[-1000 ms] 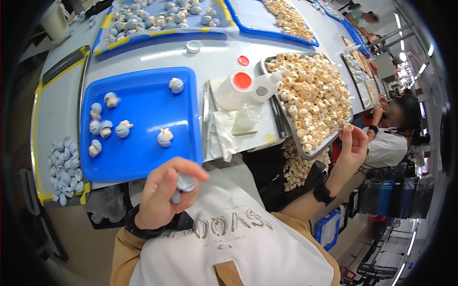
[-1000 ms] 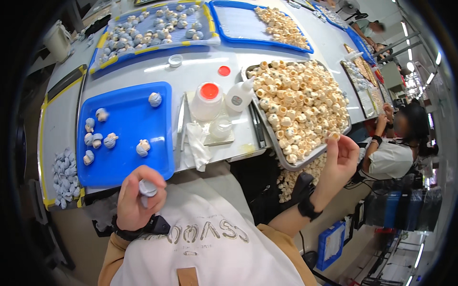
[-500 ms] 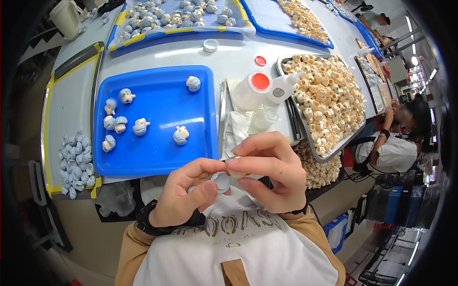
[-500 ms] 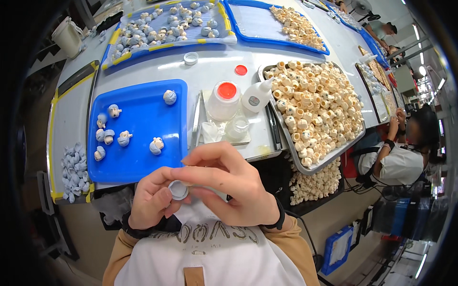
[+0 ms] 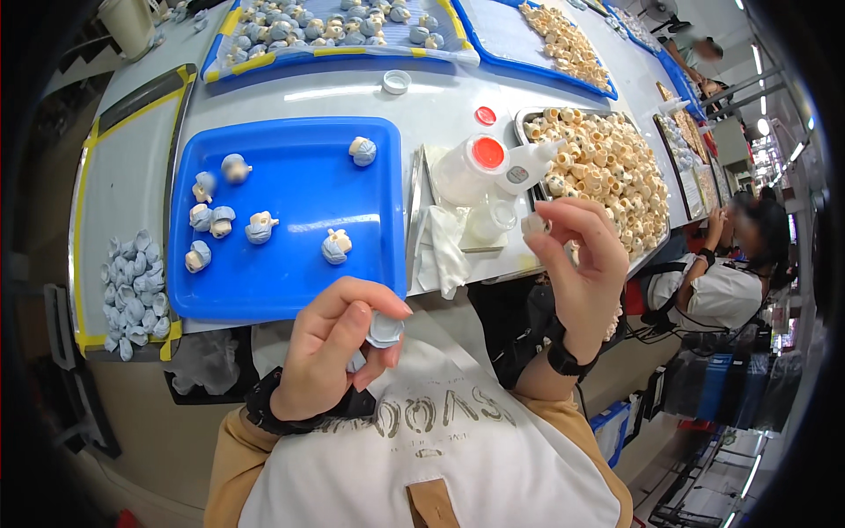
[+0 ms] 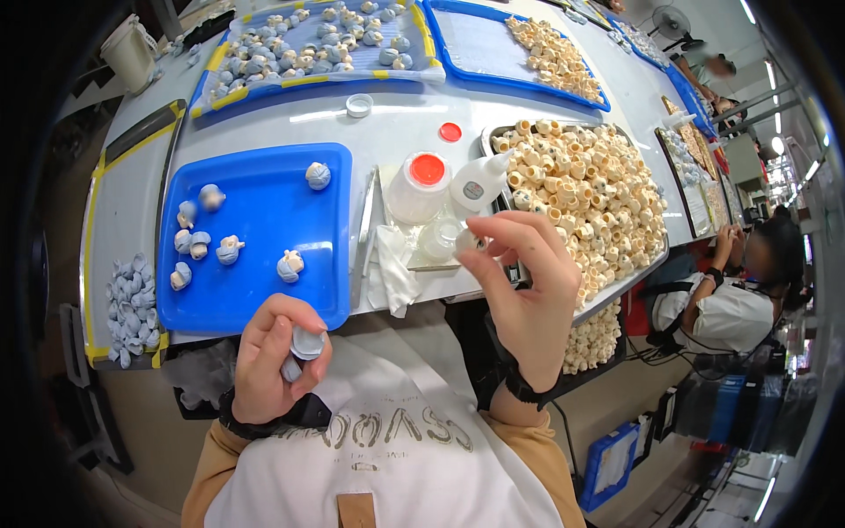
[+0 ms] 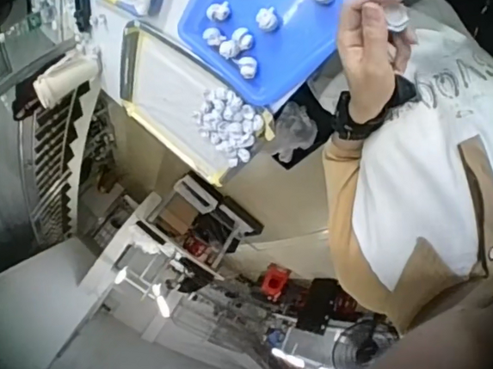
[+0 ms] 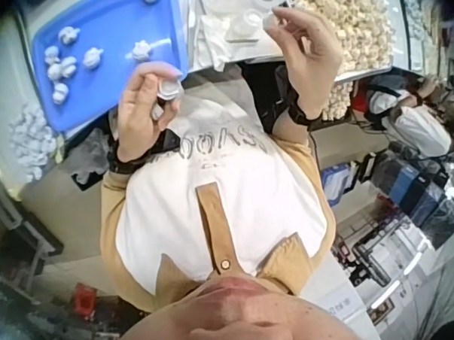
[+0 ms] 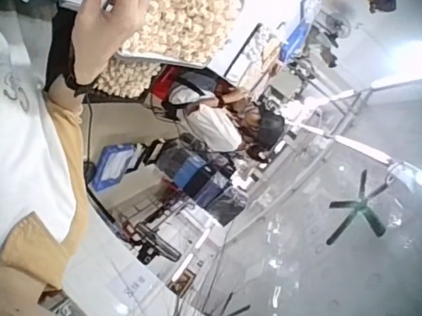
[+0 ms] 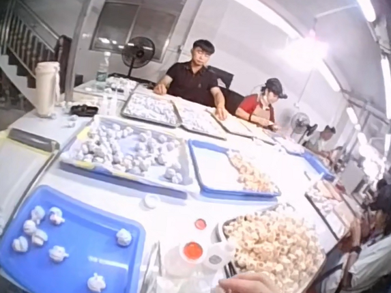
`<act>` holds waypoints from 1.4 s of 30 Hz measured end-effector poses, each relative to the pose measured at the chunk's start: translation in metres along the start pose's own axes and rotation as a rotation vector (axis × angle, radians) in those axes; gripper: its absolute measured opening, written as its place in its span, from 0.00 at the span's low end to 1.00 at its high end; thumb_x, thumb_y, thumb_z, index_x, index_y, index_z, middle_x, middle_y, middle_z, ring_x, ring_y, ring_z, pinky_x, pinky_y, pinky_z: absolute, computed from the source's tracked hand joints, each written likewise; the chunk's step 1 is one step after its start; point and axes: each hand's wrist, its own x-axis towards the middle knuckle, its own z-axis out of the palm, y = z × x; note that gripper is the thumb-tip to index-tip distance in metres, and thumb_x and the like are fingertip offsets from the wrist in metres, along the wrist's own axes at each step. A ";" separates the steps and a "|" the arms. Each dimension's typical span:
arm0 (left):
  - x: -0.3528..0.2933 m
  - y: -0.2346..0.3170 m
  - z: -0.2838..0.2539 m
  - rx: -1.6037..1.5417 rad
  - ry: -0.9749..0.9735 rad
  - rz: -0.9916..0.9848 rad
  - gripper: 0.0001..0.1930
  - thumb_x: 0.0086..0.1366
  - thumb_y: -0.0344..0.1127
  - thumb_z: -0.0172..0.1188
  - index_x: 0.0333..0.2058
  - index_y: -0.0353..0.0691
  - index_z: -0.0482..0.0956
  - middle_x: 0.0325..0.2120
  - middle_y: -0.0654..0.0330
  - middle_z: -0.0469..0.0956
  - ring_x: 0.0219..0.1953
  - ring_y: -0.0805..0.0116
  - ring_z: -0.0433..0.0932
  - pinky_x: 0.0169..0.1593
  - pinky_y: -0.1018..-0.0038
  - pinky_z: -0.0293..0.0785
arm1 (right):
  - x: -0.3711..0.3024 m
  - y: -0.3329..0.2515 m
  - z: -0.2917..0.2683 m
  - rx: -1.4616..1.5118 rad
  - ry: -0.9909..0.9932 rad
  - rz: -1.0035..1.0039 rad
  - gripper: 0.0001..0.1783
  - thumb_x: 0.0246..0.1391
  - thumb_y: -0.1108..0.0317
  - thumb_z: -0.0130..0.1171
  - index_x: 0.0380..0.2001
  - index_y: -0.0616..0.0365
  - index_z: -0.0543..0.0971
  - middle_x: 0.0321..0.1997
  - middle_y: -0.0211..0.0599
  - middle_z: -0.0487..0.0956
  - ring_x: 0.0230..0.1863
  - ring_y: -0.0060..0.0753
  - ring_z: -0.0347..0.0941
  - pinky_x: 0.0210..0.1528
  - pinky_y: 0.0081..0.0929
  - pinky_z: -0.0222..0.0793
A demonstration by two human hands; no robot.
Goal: The person repeatedly picks up small white and blue decorative items from a tray, applies a substance from a small bottle to the items, and places them back on the tray. The process is repetitive and involves handling multiple similar items one at a time.
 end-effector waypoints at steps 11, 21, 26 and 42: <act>-0.001 0.005 -0.001 0.052 -0.106 -0.048 0.20 0.67 0.39 0.45 0.51 0.30 0.65 0.25 0.65 0.68 0.17 0.85 0.60 0.21 0.86 0.58 | 0.007 0.008 0.012 -0.151 -0.081 -0.066 0.12 0.41 0.78 0.61 0.33 0.61 0.79 0.33 0.34 0.76 0.29 0.23 0.69 0.29 0.19 0.63; -0.002 0.004 0.001 0.067 -0.015 -0.024 0.21 0.63 0.38 0.53 0.50 0.30 0.65 0.29 0.61 0.72 0.17 0.85 0.61 0.21 0.88 0.58 | 0.008 0.007 0.010 -0.239 -0.133 -0.066 0.12 0.40 0.79 0.61 0.33 0.59 0.78 0.32 0.38 0.74 0.31 0.32 0.73 0.32 0.25 0.68; -0.001 0.002 0.001 0.017 0.032 0.011 0.20 0.61 0.37 0.56 0.47 0.30 0.65 0.29 0.59 0.73 0.17 0.85 0.63 0.20 0.88 0.58 | 0.004 0.009 0.009 -0.244 -0.110 -0.042 0.11 0.40 0.77 0.62 0.31 0.59 0.77 0.32 0.38 0.74 0.30 0.32 0.71 0.32 0.25 0.67; 0.000 -0.001 0.003 0.243 0.055 0.205 0.16 0.57 0.31 0.61 0.42 0.30 0.74 0.30 0.63 0.70 0.23 0.84 0.63 0.29 0.85 0.58 | -0.015 -0.031 0.018 0.417 -0.278 -0.255 0.17 0.35 0.76 0.67 0.34 0.61 0.77 0.32 0.39 0.76 0.31 0.32 0.72 0.33 0.23 0.67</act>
